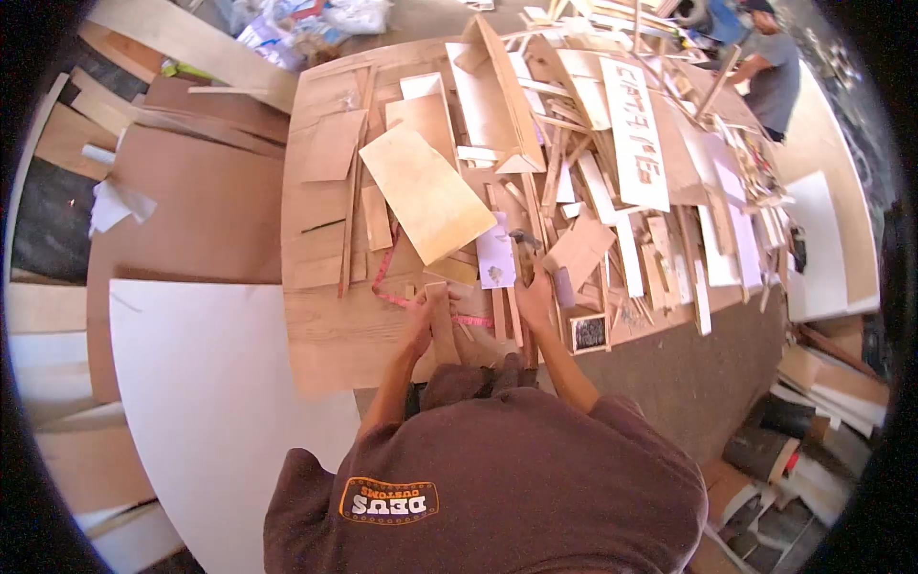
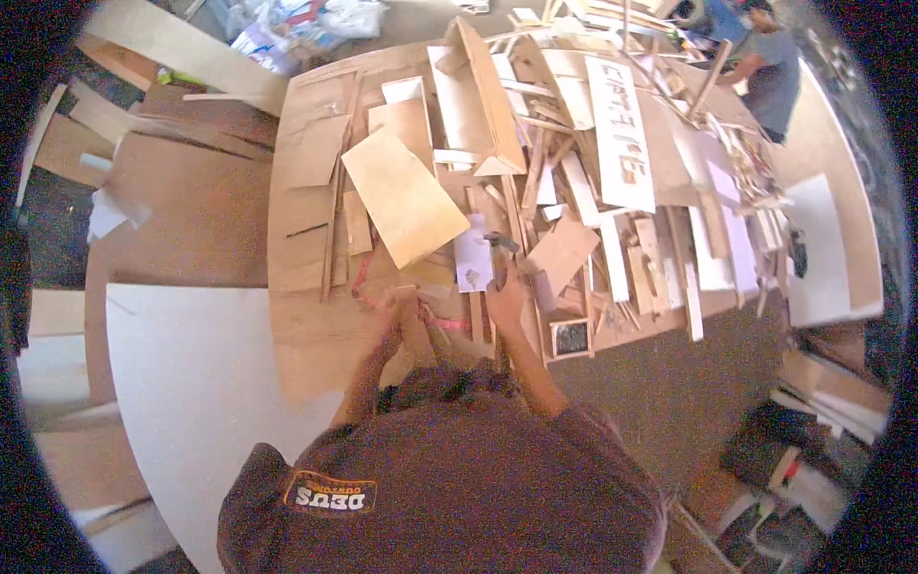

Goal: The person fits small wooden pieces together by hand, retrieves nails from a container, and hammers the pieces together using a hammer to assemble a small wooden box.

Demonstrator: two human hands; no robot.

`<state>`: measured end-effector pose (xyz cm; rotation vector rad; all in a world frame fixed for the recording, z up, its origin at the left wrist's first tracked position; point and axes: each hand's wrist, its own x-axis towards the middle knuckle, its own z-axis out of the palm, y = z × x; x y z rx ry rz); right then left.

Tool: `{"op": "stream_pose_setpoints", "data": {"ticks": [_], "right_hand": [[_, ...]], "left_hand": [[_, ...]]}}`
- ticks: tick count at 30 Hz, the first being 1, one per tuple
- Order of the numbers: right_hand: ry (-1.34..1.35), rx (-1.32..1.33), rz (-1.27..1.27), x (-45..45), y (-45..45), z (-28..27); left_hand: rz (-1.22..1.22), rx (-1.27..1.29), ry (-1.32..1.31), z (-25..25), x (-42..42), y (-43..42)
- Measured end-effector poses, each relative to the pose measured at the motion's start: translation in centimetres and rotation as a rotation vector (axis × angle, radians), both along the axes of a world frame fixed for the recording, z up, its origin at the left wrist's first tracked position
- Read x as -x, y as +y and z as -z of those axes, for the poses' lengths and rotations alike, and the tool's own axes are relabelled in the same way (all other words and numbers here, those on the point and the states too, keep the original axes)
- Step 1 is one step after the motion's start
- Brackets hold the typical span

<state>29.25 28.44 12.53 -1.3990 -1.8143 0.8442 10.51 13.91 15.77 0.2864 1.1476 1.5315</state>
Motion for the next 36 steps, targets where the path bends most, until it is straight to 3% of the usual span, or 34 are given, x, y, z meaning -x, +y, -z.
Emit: {"op": "stream_pose_setpoints", "data": {"ticks": [2,6,8,11,13,14,16,17,21,23,24,27,29,30,32,33,36], "right_hand": [[-0.136,0.109,-0.058,-0.6,1.9,-0.7],[-0.070,0.219,-0.182,-1.8,3.9,4.0],[-0.122,0.151,-0.252,-2.0,3.7,4.2],[-0.244,-0.036,-0.319,-1.9,2.8,4.9],[-0.531,-0.267,-0.365,-1.8,2.4,4.4],[-0.524,-0.270,-0.365,-1.6,2.4,4.2],[-0.108,-0.046,-0.655,-1.8,2.5,3.5],[0.059,0.302,-0.763,-1.3,2.8,3.9],[0.128,0.395,-0.800,-0.6,1.0,1.3],[0.241,0.439,-0.788,-0.4,0.7,1.1],[0.281,0.455,-0.785,-0.3,0.7,0.9],[0.153,0.482,-0.842,-0.6,2.0,0.2],[0.150,0.563,-0.820,-0.9,2.9,0.5],[0.149,0.566,-0.816,-1.0,2.9,0.3],[0.097,0.575,-0.725,-1.1,3.3,-0.2],[0.094,0.573,-0.720,-1.1,3.4,-0.2],[0.069,0.501,-0.705,-0.8,2.8,1.2]], "left_hand": [[-0.022,0.181,0.246,-1.3,-2.1,1.6],[-0.102,0.333,0.276,-1.0,-5.9,2.7],[-0.061,0.329,0.269,-0.1,-7.6,3.2],[-0.201,0.260,0.252,-0.6,-9.7,4.1],[-0.203,0.290,0.297,-0.6,-10.3,4.3],[-0.199,0.314,0.348,-0.6,-10.2,4.5],[-0.311,0.291,0.338,-1.6,-11.1,5.9],[-0.422,0.272,0.328,-2.0,-11.5,6.5],[-0.454,0.177,0.119,-1.7,-10.7,7.6],[-0.310,0.503,0.473,-4.8,-11.0,8.2],[-0.314,0.510,0.479,-3.6,-10.8,7.8],[-0.358,0.345,0.502,1.7,-9.3,5.7],[-0.400,0.374,0.260,3.2,-7.7,4.6],[-0.396,0.377,0.259,4.7,-7.0,4.1],[-0.486,0.384,0.528,7.5,-5.6,3.8],[-0.482,0.381,0.524,7.6,-4.9,4.1],[-0.564,0.576,0.938,8.0,-1.9,4.9]]}}
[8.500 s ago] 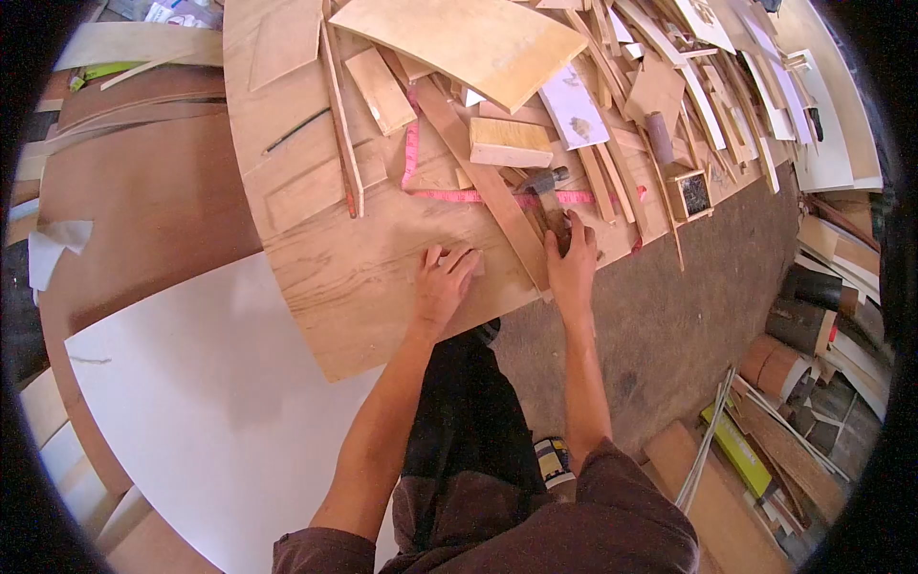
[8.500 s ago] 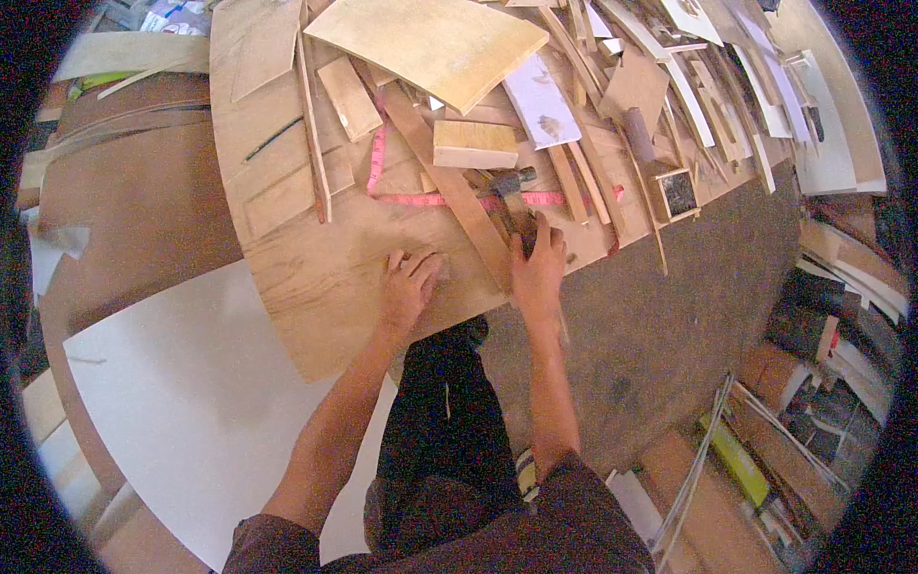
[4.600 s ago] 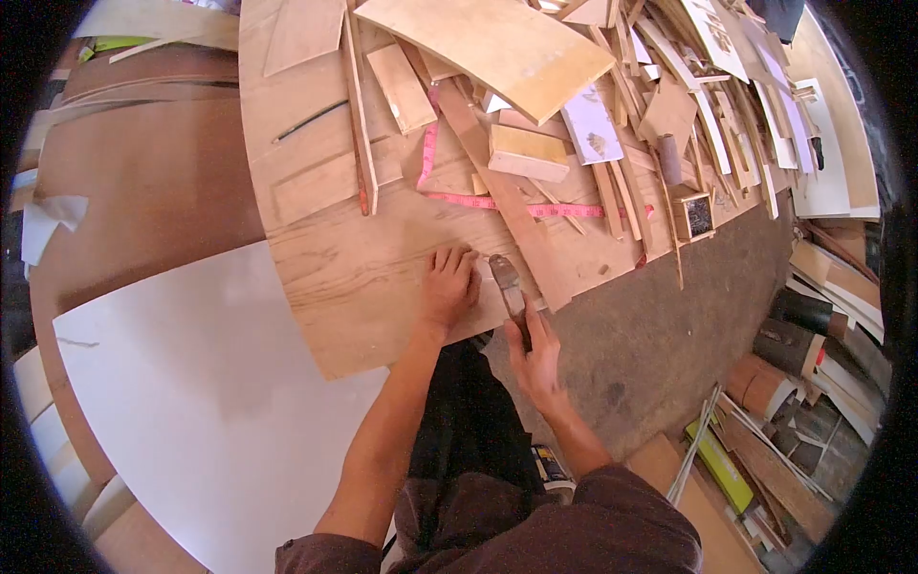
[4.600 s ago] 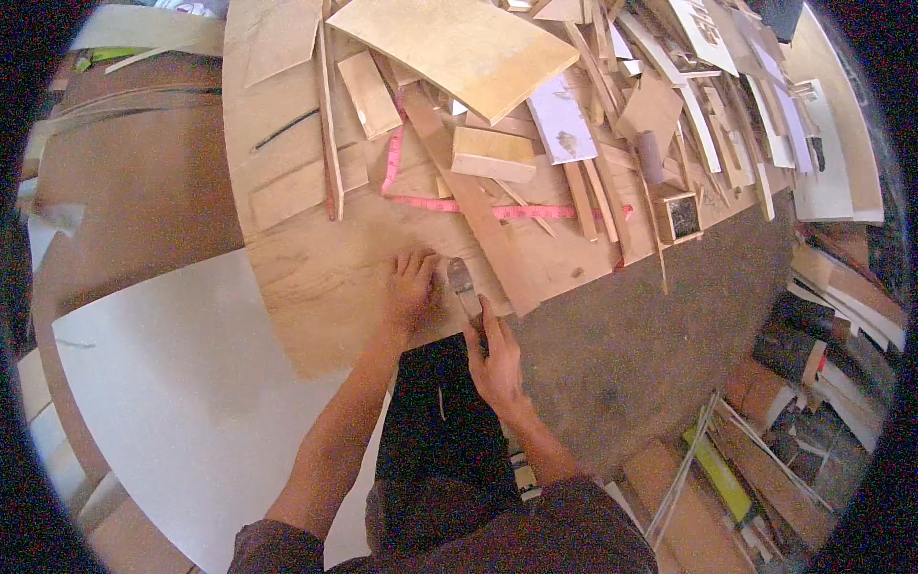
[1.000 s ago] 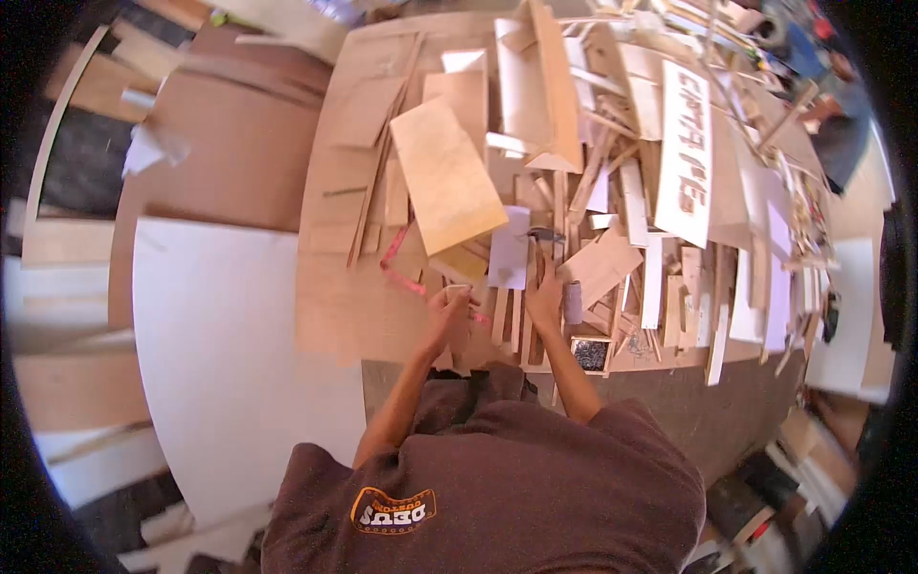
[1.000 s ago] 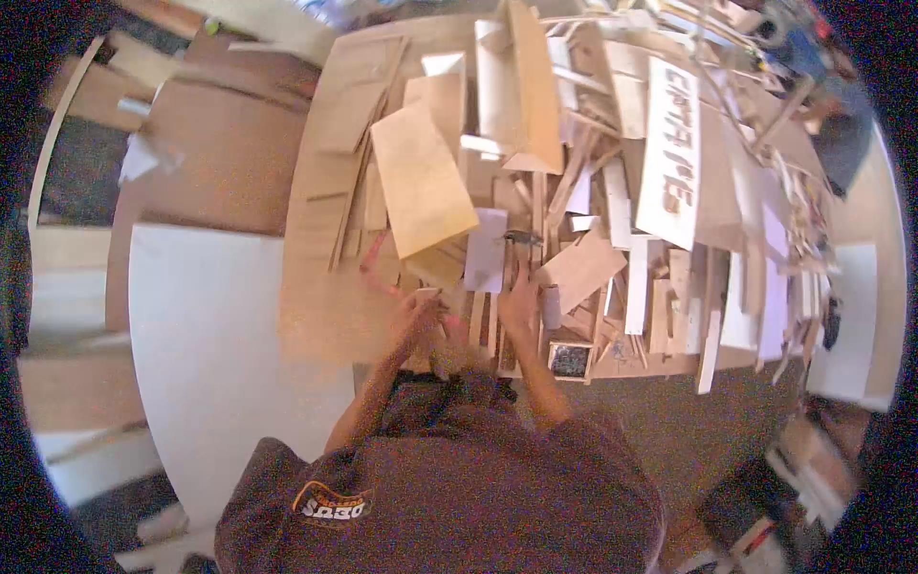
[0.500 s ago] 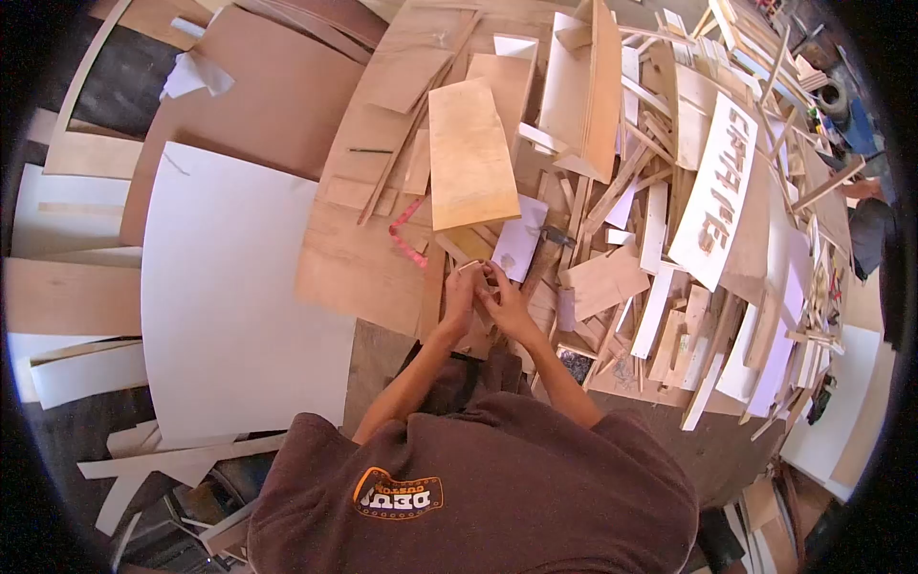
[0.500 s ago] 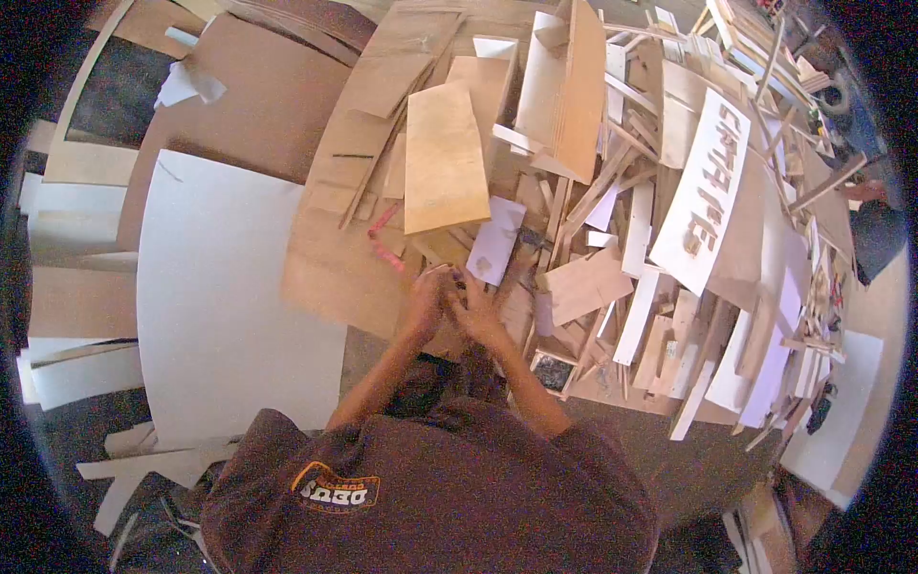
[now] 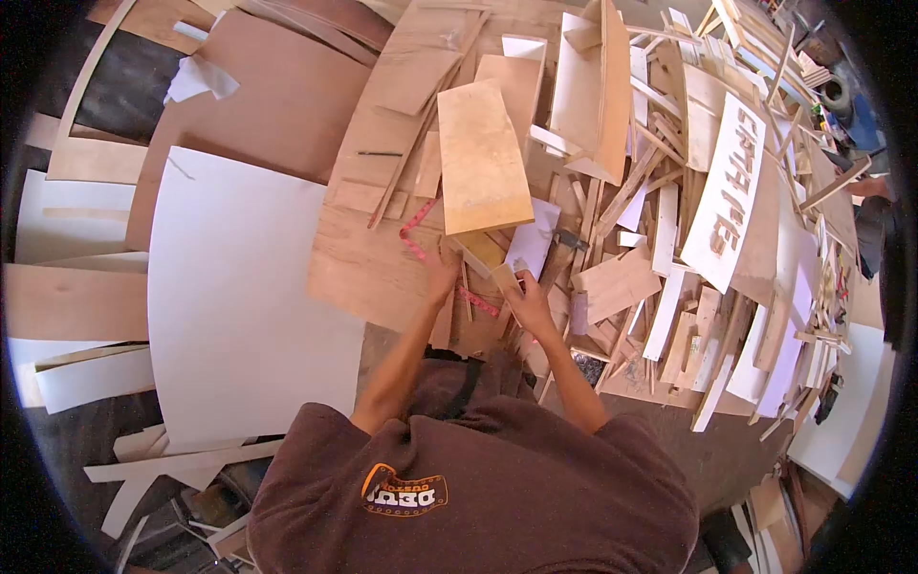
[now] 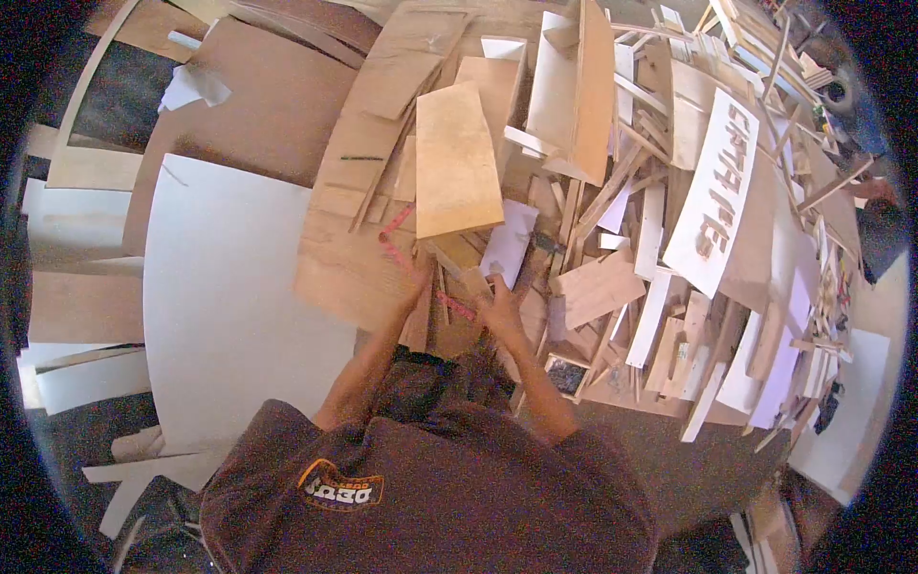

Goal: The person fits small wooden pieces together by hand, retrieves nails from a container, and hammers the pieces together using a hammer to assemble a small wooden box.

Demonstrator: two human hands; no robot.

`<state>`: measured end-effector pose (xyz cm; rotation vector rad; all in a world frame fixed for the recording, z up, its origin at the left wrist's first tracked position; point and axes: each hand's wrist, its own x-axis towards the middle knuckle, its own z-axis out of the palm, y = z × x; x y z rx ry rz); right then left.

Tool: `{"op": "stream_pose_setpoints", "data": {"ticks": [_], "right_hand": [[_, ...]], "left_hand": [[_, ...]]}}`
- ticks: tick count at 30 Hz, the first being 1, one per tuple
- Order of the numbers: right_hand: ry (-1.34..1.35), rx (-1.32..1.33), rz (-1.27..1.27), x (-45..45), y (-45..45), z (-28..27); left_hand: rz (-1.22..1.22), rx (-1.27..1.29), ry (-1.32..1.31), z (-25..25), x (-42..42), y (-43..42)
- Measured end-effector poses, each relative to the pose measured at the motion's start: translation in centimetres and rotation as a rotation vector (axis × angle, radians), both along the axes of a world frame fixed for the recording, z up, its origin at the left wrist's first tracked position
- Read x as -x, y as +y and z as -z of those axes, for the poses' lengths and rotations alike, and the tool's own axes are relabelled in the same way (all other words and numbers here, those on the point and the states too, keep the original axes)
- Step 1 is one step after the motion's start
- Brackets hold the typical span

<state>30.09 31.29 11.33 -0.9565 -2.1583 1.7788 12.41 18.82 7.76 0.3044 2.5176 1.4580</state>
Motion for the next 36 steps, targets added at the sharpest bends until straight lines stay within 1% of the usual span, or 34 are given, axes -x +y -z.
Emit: {"op": "stream_pose_setpoints", "data": {"ticks": [1,3,5,6,7,8,9,10,11,12,14,15,17,18,20,21,22,23,24,26,27,28,29,30,31,32,33,34,35,36], "right_hand": [[-0.001,0.001,0.008,0.1,-0.3,0.9],[-0.004,-0.013,0.030,0.3,-0.9,1.8],[-0.069,0.027,0.106,0.6,-1.8,1.9],[-0.071,0.013,0.128,0.7,-2.1,2.0],[-0.084,-0.038,0.136,0.7,-2.8,2.0],[-0.100,-0.088,0.145,0.6,-3.5,2.0],[-0.113,-0.098,0.175,0.5,-4.3,1.9],[-0.123,-0.177,0.188,0.4,-5.3,1.8],[-0.133,-0.258,0.200,0.4,-6.2,1.6],[-0.146,-0.280,0.227,0.8,-7.1,0.8],[-0.194,0.015,0.337,1.7,-9.5,-1.5],[-0.203,-0.006,0.359,2.2,-10.7,-1.4],[-0.099,-0.004,0.479,3.4,-12.8,0.0],[-0.100,-0.020,0.495,4.5,-13.8,-0.8],[0.065,0.140,0.762,6.9,-16.4,-4.2],[0.053,0.173,0.793,8.1,-17.2,-6.3],[0.053,0.166,0.795,9.0,-17.6,-6.8],[0.127,0.246,0.829,9.9,-17.9,-7.2],[0.203,0.325,0.859,10.7,-18.2,-7.8],[0.250,0.322,0.829,12.3,-19.0,-9.0],[0.313,0.368,0.823,14.0,-19.5,-12.3],[0.376,0.413,0.814,15.2,-19.7,-14.3],[0.324,0.329,0.784,15.5,-19.0,-12.5],[0.332,0.322,0.771,16.1,-18.8,-13.0],[0.416,0.316,0.750,17.2,-18.9,-14.7],[0.441,0.388,0.712,17.7,-19.4,-16.5],[0.461,0.460,0.675,18.4,-20.0,-19.2],[0.468,0.453,0.662,18.9,-20.1,-19.2],[0.444,0.378,0.595,19.2,-20.2,-19.2],[0.419,0.306,0.529,19.4,-20.4,-19.2]], "left_hand": [[0.139,-0.008,-0.023,0.4,1.4,0.1],[0.294,-0.031,-0.045,0.6,2.3,0.4],[0.297,0.131,-0.125,0.3,2.6,0.7],[0.320,0.117,-0.124,2.4,3.1,0.3],[0.272,-0.057,-0.234,6.2,3.7,-0.6],[0.223,-0.226,-0.351,8.4,4.1,-1.3],[0.252,-0.234,-0.366,7.2,3.9,-1.8],[0.340,-0.183,-0.476,4.3,3.6,-2.4],[0.430,-0.132,-0.581,2.6,3.5,-3.0],[0.462,-0.148,-0.590,2.8,3.8,-3.5],[0.384,-0.268,-0.677,3.6,3.8,-5.1],[0.409,-0.284,-0.689,2.3,4.2,-6.2],[0.572,-0.339,-0.640,-2.4,6.1,-8.6],[0.592,-0.351,-0.644,-3.3,7.1,-9.6],[0.637,-0.469,-0.706,-4.4,8.9,-12.0],[0.642,-0.476,-0.709,-5.2,9.9,-13.0],[0.659,-0.500,-0.768,-6.1,10.8,-14.2],[0.675,-0.521,-0.825,-7.0,11.6,-15.2],[0.677,-0.528,-0.823,-7.6,12.2,-15.9],[0.634,-0.662,-0.861,-8.9,12.8,-17.0],[0.635,-0.674,-0.853,-9.8,13.1,-17.4],[0.673,-0.707,-0.776,-10.9,13.4,-17.7],[0.707,-0.739,-0.697,-12.0,13.7,-18.0],[0.705,-0.750,-0.684,-12.9,14.0,-18.3],[0.687,-0.818,-0.643,-13.7,14.4,-18.4],[0.670,-0.888,-0.601,-14.4,14.9,-18.5],[0.669,-0.899,-0.586,-14.5,15.5,-18.5],[0.670,-0.925,-0.490,-14.6,15.9,-18.4],[0.668,-0.948,-0.396,-14.7,16.2,-18.4],[0.662,-0.955,-0.388,-15.5,16.4,-18.4]]}}
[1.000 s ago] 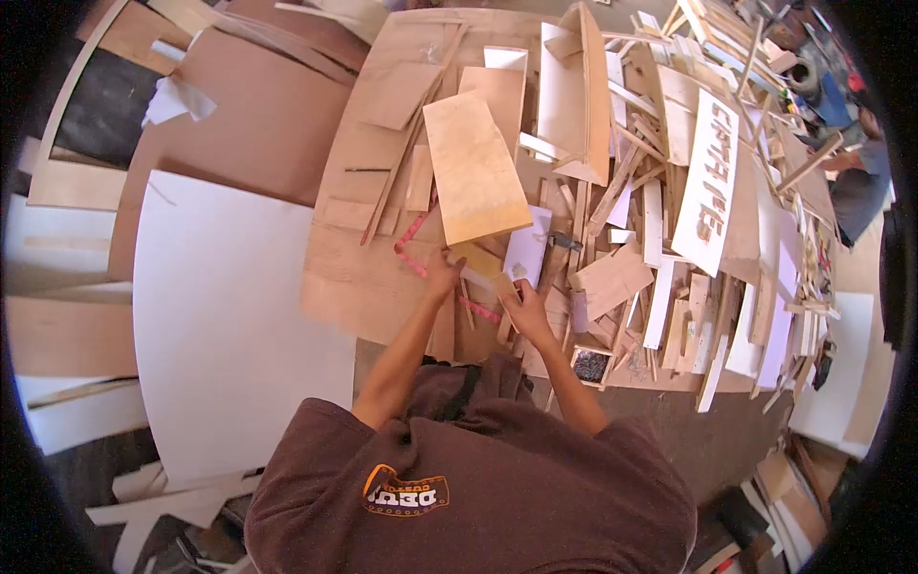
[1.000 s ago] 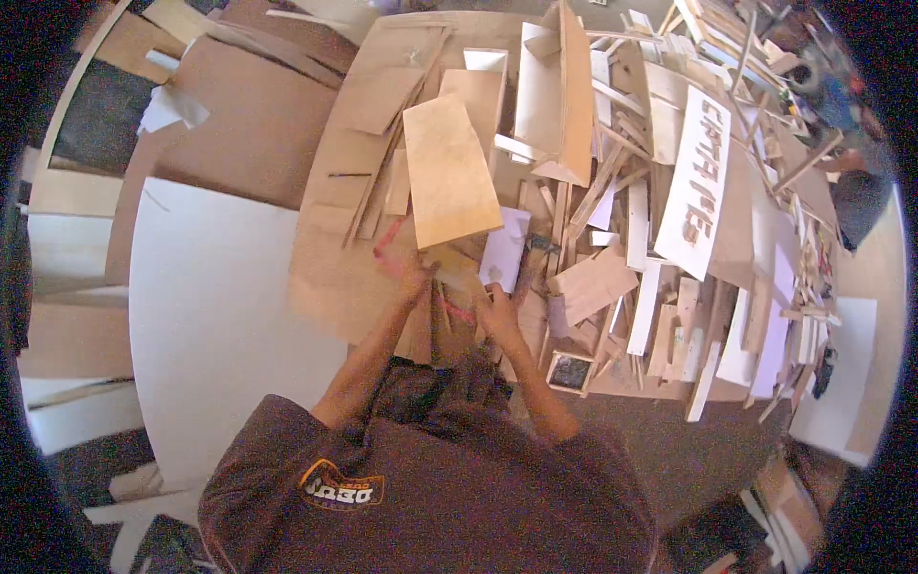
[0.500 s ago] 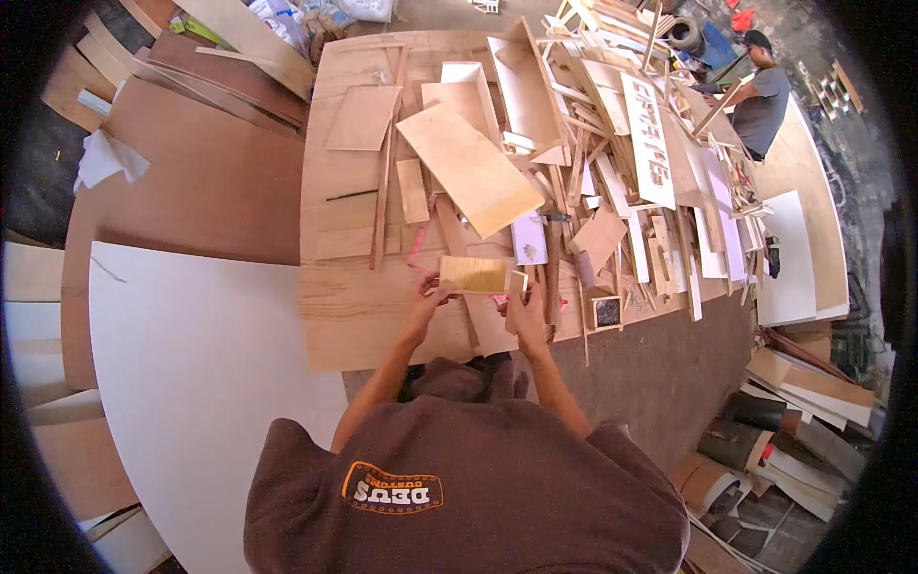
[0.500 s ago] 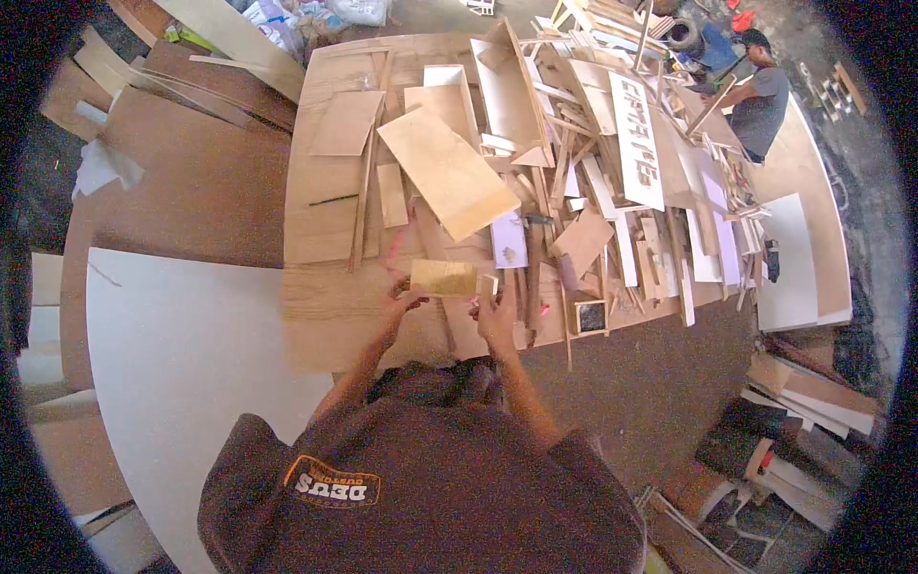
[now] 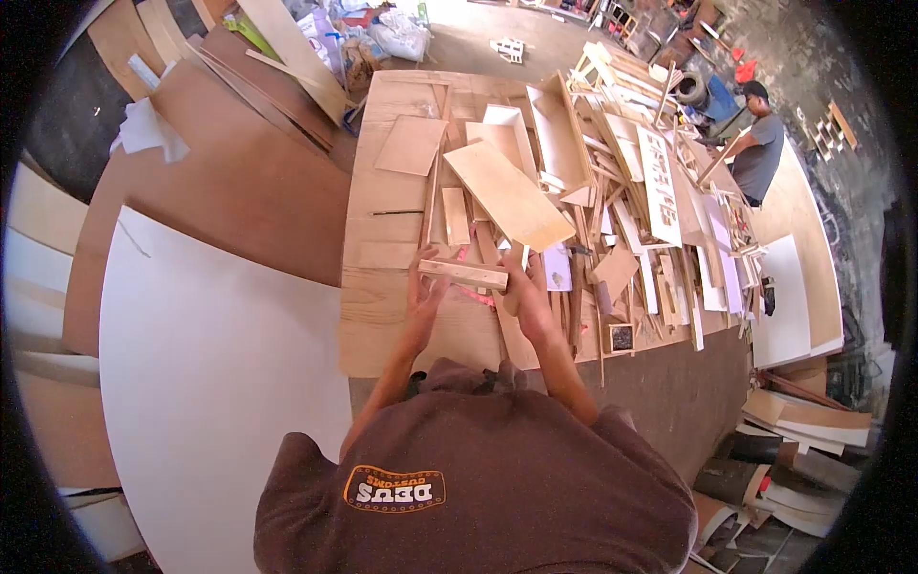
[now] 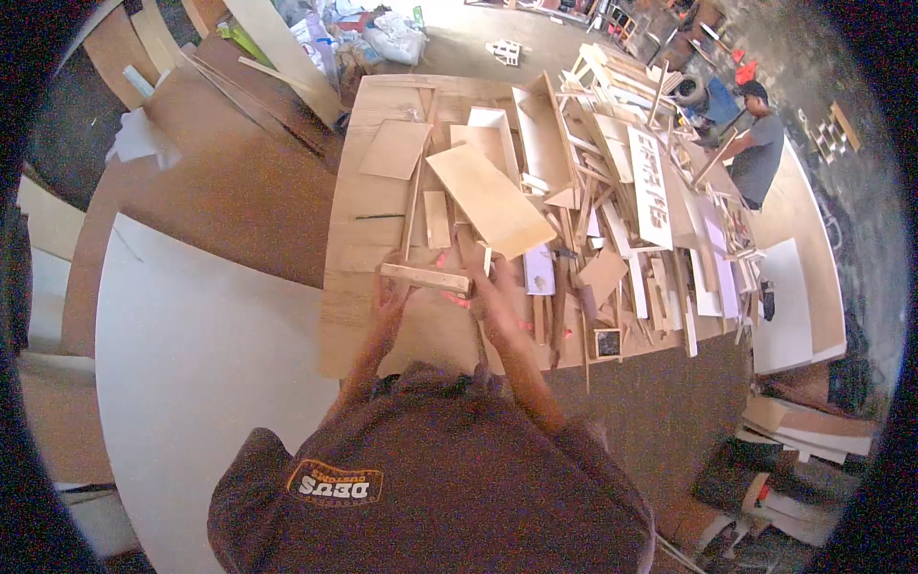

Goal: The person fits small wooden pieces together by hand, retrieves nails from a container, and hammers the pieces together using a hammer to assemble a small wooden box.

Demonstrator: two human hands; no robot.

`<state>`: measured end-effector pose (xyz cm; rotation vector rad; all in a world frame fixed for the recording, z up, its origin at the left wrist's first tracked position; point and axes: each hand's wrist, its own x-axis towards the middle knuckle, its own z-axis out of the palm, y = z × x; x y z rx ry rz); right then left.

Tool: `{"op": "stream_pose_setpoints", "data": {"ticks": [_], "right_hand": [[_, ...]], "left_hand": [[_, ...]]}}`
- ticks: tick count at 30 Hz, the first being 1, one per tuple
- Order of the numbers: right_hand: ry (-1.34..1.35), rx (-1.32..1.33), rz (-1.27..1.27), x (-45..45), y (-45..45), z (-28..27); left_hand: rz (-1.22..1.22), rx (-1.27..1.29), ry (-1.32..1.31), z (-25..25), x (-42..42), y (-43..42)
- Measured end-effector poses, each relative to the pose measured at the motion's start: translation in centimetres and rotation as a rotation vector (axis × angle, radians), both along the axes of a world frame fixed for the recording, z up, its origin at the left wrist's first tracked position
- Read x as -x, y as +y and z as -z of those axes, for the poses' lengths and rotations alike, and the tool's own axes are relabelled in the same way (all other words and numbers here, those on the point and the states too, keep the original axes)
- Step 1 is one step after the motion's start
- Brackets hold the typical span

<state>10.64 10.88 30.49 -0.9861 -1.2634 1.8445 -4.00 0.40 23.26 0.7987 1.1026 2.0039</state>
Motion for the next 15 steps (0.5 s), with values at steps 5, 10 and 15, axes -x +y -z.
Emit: {"op": "stream_pose_setpoints", "data": {"ticks": [5,10,15], "right_hand": [[-0.005,-0.047,0.032,1.4,-2.2,-1.8],[-0.049,-0.110,-0.087,1.3,-2.5,-2.7],[-0.175,-0.580,-0.078,0.2,-2.2,-0.6]], "left_hand": [[-0.042,0.152,-0.151,-4.9,0.5,-1.5],[-0.264,0.180,0.514,1.3,2.6,-1.3],[0.036,-0.024,-0.628,-2.9,1.6,-2.9]]}}
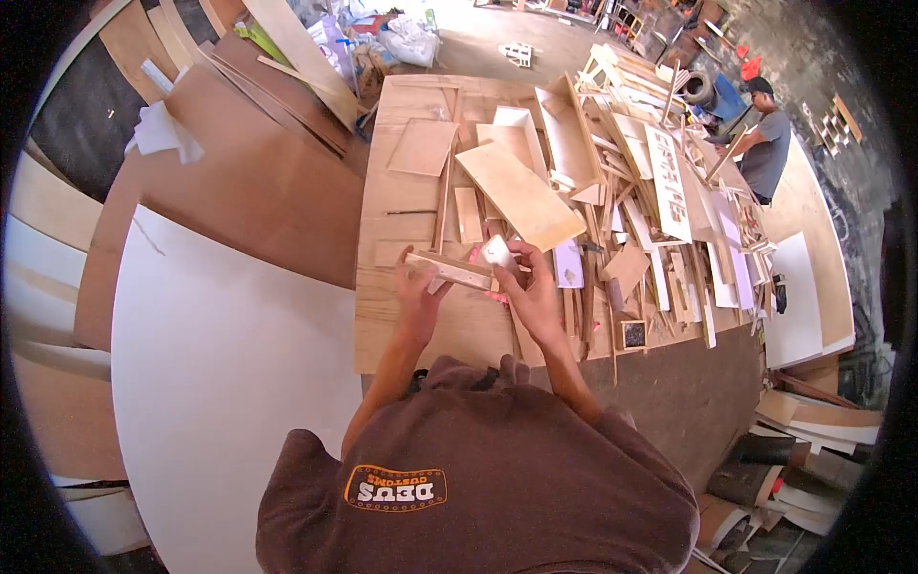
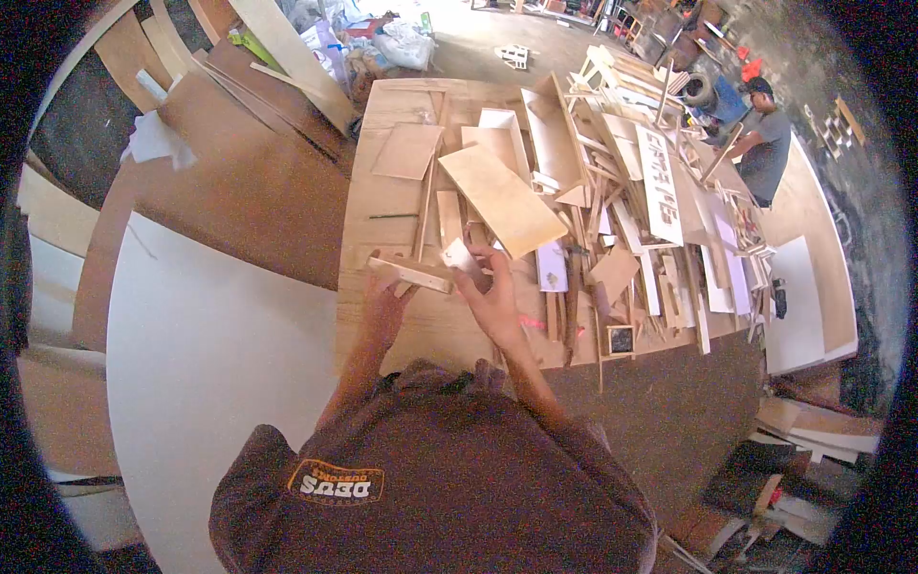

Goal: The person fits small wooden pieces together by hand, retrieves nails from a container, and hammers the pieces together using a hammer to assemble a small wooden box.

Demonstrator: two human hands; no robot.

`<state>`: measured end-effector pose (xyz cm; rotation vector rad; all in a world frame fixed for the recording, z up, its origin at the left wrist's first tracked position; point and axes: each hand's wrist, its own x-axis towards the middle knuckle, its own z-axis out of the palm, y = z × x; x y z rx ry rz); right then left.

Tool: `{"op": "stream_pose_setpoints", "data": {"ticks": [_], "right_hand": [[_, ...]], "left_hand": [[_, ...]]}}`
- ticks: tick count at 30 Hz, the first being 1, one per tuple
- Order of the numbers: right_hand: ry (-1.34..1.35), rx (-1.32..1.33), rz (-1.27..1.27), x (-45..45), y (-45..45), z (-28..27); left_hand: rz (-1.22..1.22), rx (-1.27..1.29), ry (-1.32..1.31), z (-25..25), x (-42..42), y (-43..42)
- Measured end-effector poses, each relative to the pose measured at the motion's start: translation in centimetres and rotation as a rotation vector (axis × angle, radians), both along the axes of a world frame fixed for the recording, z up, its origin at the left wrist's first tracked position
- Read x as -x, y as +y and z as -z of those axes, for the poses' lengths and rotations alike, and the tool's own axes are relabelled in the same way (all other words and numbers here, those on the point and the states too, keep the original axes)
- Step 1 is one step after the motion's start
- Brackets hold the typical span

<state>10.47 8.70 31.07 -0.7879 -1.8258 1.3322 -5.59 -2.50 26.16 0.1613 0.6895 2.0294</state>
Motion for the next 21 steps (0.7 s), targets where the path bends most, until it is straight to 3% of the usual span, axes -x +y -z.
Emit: {"op": "stream_pose_setpoints", "data": {"ticks": [5,7,10,11,13,21], "right_hand": [[-0.016,-0.075,0.016,-0.7,-1.6,-1.4],[-0.119,-0.410,0.067,-0.8,-2.7,-2.9],[-0.156,-0.523,0.090,-0.8,-4.4,-4.7],[-0.156,-0.520,0.092,-0.7,-4.8,-5.0],[-0.209,-0.263,0.012,-0.6,-5.5,-5.2],[-0.181,-0.415,-0.037,-0.1,-6.4,-4.5]], "left_hand": [[-0.062,0.136,0.179,-1.6,-1.4,-0.6],[-0.037,0.134,0.230,-1.8,-1.6,-0.9],[-0.014,0.095,0.281,-2.4,-2.1,-1.1],[-0.015,0.062,0.281,-2.5,-2.2,-1.1],[-0.012,0.045,0.321,-2.1,-2.4,-1.2],[-0.017,0.060,0.585,-3.6,-2.6,-2.4]]}}
